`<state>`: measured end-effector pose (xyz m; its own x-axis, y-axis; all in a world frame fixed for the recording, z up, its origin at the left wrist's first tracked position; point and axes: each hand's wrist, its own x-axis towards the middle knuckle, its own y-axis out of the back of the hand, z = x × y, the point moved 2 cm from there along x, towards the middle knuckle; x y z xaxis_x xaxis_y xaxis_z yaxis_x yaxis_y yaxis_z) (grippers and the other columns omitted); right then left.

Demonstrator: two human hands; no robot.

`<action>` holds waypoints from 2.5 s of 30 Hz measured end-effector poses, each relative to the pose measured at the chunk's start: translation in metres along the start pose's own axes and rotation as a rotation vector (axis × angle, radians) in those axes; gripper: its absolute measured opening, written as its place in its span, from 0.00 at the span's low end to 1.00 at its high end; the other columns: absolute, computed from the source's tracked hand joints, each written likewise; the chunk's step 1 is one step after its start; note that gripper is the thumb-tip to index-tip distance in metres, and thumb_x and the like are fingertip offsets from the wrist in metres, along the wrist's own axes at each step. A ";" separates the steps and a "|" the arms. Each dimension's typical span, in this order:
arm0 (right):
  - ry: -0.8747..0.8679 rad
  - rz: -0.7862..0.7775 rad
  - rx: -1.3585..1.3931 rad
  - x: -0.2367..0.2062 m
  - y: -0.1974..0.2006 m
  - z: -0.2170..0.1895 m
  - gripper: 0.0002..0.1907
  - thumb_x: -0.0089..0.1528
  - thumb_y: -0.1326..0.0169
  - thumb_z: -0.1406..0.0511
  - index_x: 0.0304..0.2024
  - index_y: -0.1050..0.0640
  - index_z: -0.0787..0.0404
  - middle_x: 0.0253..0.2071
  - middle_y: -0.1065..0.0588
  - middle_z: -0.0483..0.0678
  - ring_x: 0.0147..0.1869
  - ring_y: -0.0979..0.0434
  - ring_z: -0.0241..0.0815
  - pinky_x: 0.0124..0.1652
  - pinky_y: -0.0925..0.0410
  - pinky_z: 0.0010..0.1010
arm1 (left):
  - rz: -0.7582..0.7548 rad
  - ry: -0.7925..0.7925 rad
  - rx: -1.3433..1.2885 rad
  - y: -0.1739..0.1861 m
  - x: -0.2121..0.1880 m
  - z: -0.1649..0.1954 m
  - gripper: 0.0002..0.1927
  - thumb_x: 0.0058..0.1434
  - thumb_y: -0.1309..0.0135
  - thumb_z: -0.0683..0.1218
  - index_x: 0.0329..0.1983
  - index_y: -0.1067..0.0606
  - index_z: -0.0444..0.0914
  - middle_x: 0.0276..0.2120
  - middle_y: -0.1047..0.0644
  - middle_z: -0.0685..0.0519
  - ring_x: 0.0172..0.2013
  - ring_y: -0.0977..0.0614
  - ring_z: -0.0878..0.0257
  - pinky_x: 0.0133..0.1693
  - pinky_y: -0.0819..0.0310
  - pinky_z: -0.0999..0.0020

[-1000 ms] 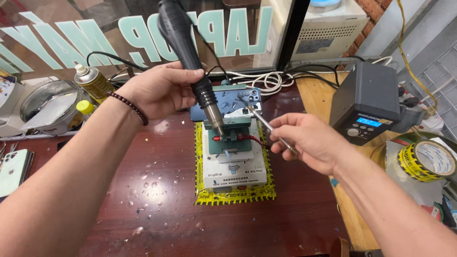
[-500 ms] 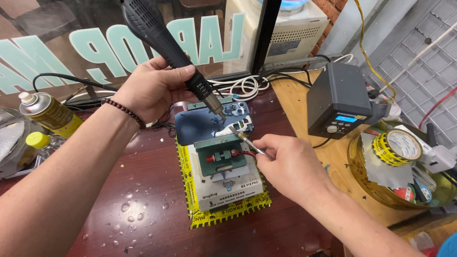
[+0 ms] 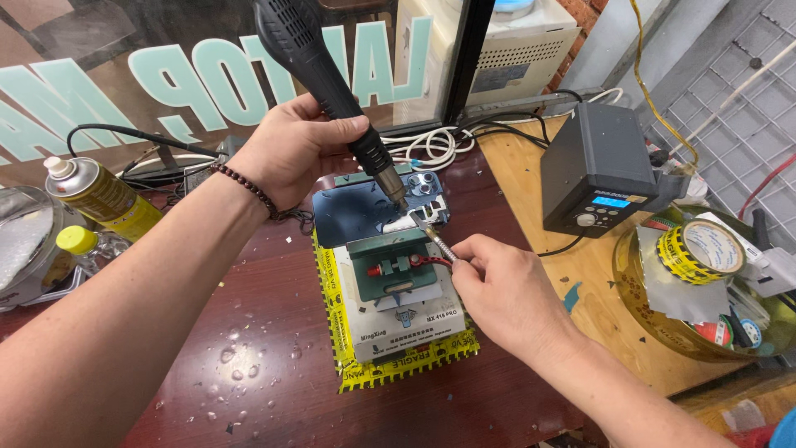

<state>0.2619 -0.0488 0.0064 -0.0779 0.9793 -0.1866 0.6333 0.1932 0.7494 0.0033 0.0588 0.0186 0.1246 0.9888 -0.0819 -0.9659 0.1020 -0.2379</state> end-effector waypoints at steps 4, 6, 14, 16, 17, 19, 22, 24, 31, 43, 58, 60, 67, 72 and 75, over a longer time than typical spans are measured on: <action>0.073 -0.050 0.106 0.006 0.000 0.006 0.18 0.60 0.49 0.64 0.53 0.22 0.56 0.24 0.19 0.49 0.28 0.19 0.38 0.35 0.28 0.31 | 0.014 0.004 0.006 0.001 -0.002 -0.001 0.06 0.61 0.39 0.40 0.40 0.23 0.38 0.36 0.18 0.52 0.37 0.15 0.62 0.37 0.18 0.68; 0.052 -0.096 0.122 0.011 -0.001 0.008 0.18 0.61 0.50 0.63 0.54 0.21 0.55 0.24 0.20 0.49 0.29 0.20 0.35 0.36 0.28 0.30 | 0.031 -0.009 0.032 0.001 -0.003 -0.002 0.06 0.61 0.38 0.41 0.40 0.22 0.38 0.36 0.18 0.53 0.37 0.15 0.63 0.37 0.18 0.68; 0.089 -0.106 0.159 0.013 -0.001 0.008 0.19 0.62 0.48 0.64 0.56 0.22 0.57 0.27 0.18 0.46 0.32 0.19 0.32 0.37 0.28 0.27 | 0.032 -0.030 -0.007 0.003 -0.008 -0.005 0.06 0.62 0.38 0.42 0.41 0.22 0.39 0.36 0.17 0.53 0.38 0.15 0.62 0.40 0.18 0.67; 0.083 -0.112 0.197 0.012 -0.002 0.009 0.20 0.63 0.48 0.64 0.57 0.22 0.57 0.28 0.18 0.46 0.33 0.20 0.33 0.37 0.29 0.28 | 0.028 -0.039 -0.013 0.005 -0.008 -0.005 0.06 0.62 0.38 0.41 0.41 0.22 0.39 0.37 0.17 0.52 0.38 0.15 0.62 0.41 0.17 0.65; 0.079 -0.113 0.205 0.012 -0.003 0.009 0.20 0.63 0.48 0.64 0.57 0.22 0.57 0.28 0.18 0.46 0.32 0.22 0.34 0.36 0.29 0.29 | 0.027 -0.041 -0.015 0.005 -0.007 -0.004 0.06 0.62 0.38 0.41 0.41 0.22 0.39 0.37 0.17 0.52 0.39 0.15 0.61 0.42 0.17 0.64; 0.098 -0.097 0.212 0.011 -0.003 0.009 0.19 0.63 0.48 0.65 0.57 0.22 0.58 0.29 0.18 0.46 0.33 0.21 0.34 0.36 0.29 0.29 | 0.023 -0.038 -0.008 0.003 -0.007 -0.003 0.06 0.62 0.38 0.42 0.41 0.22 0.38 0.37 0.17 0.52 0.39 0.14 0.60 0.43 0.16 0.62; 0.161 -0.059 0.205 0.013 -0.004 0.007 0.19 0.63 0.48 0.65 0.56 0.22 0.59 0.29 0.17 0.46 0.35 0.18 0.31 0.37 0.28 0.26 | 0.028 -0.036 0.034 0.004 -0.006 0.005 0.06 0.62 0.39 0.42 0.41 0.23 0.38 0.36 0.18 0.52 0.38 0.14 0.58 0.44 0.14 0.57; 0.162 -0.048 0.181 0.014 -0.004 0.006 0.18 0.63 0.48 0.65 0.55 0.21 0.59 0.29 0.17 0.46 0.34 0.19 0.32 0.37 0.28 0.27 | 0.036 -0.023 0.071 0.004 -0.006 0.009 0.07 0.62 0.39 0.42 0.41 0.25 0.39 0.36 0.18 0.52 0.38 0.14 0.57 0.44 0.14 0.53; 0.133 -0.033 0.168 0.016 -0.001 0.002 0.18 0.61 0.47 0.65 0.54 0.20 0.58 0.29 0.16 0.46 0.34 0.17 0.33 0.38 0.28 0.28 | 0.020 -0.037 0.094 0.000 -0.007 0.008 0.08 0.61 0.39 0.42 0.43 0.24 0.39 0.38 0.18 0.52 0.40 0.14 0.58 0.46 0.13 0.56; 0.215 0.092 0.033 0.021 -0.011 -0.009 0.15 0.60 0.47 0.66 0.48 0.17 0.57 0.36 0.18 0.56 0.40 0.15 0.51 0.44 0.26 0.37 | 0.113 -0.036 0.102 -0.013 -0.012 0.007 0.10 0.60 0.39 0.38 0.44 0.24 0.37 0.39 0.19 0.52 0.40 0.15 0.58 0.43 0.16 0.59; 0.219 0.063 0.185 0.013 -0.018 0.010 0.16 0.61 0.47 0.66 0.51 0.20 0.58 0.28 0.18 0.53 0.30 0.16 0.43 0.36 0.26 0.33 | 0.134 -0.032 0.083 -0.006 -0.010 0.002 0.10 0.60 0.40 0.37 0.45 0.24 0.34 0.41 0.19 0.50 0.42 0.15 0.57 0.45 0.14 0.60; 0.231 0.072 0.197 0.016 -0.019 0.008 0.16 0.60 0.46 0.65 0.50 0.19 0.58 0.29 0.17 0.51 0.31 0.15 0.42 0.36 0.26 0.33 | 0.125 -0.029 0.076 -0.004 -0.008 0.001 0.10 0.60 0.41 0.38 0.45 0.24 0.34 0.41 0.19 0.49 0.42 0.14 0.57 0.45 0.13 0.60; 0.188 0.026 0.028 0.021 0.000 0.003 0.17 0.60 0.47 0.65 0.50 0.17 0.55 0.31 0.17 0.50 0.33 0.16 0.42 0.38 0.26 0.33 | 0.119 -0.004 0.078 0.000 -0.004 0.001 0.09 0.62 0.41 0.38 0.45 0.24 0.34 0.41 0.19 0.49 0.43 0.14 0.57 0.46 0.14 0.62; 0.140 -0.006 0.044 0.019 0.004 -0.004 0.16 0.60 0.48 0.65 0.49 0.17 0.54 0.30 0.17 0.49 0.32 0.16 0.42 0.37 0.27 0.33 | 0.115 0.013 0.079 -0.001 -0.004 0.001 0.08 0.62 0.41 0.39 0.44 0.25 0.34 0.40 0.19 0.48 0.41 0.15 0.56 0.44 0.15 0.61; 0.155 0.020 0.088 0.013 0.003 0.000 0.17 0.60 0.47 0.64 0.50 0.17 0.53 0.29 0.17 0.50 0.31 0.16 0.42 0.37 0.27 0.32 | 0.118 0.013 0.089 0.000 -0.005 0.002 0.08 0.61 0.42 0.39 0.44 0.24 0.34 0.40 0.18 0.47 0.42 0.14 0.57 0.45 0.15 0.62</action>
<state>0.2625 -0.0352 0.0062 -0.1779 0.9818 -0.0666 0.7001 0.1738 0.6926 0.0026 0.0538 0.0211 0.0111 0.9930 -0.1173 -0.9902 -0.0054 -0.1394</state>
